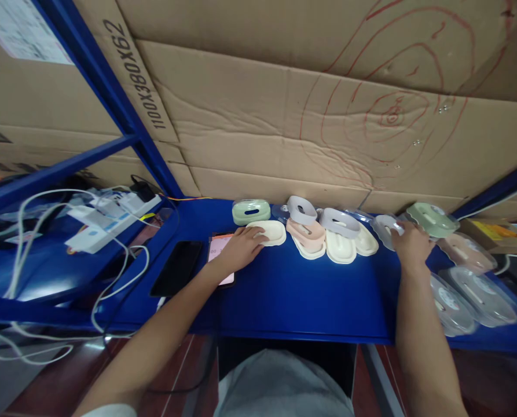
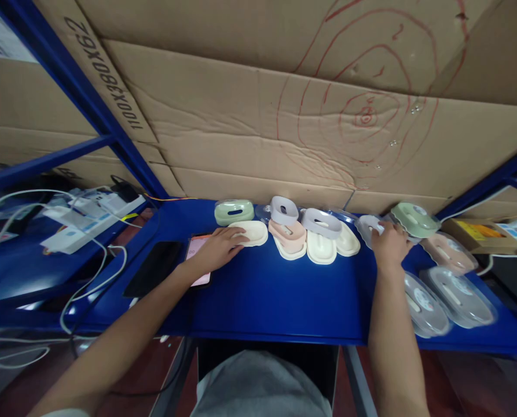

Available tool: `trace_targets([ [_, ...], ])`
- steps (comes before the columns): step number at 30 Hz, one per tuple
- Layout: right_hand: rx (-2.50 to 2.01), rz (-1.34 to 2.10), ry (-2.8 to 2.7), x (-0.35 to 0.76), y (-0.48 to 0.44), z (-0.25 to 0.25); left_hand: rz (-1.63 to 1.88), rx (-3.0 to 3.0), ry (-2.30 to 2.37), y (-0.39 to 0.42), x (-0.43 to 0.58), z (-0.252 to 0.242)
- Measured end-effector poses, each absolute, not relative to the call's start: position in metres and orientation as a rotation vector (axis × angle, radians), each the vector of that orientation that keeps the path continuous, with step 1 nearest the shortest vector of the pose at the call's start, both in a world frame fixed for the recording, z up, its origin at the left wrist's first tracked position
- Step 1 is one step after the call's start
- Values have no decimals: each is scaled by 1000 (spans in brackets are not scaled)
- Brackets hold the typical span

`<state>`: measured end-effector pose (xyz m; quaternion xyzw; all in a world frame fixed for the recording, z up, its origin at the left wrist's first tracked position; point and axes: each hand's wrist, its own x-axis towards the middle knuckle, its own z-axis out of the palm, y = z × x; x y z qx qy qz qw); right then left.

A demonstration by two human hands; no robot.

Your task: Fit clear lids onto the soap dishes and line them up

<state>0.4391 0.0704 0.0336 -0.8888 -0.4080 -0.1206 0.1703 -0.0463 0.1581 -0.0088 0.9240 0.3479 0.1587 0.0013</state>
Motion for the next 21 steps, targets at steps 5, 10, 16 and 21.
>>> trace_targets([
  [5,-2599,-215,-1250,434,78,21,507,2883,1079,158,-46,-9],
  [10,-2659,-231,-1246,430,81,10,506,2875,1081,157,-46,-9],
  [16,-2569,-339,-1197,425,81,21,504,2878,1077,156,-46,-8],
  [21,-2343,-351,-1453,404,91,28,509,2863,1076,158,-46,-9],
])
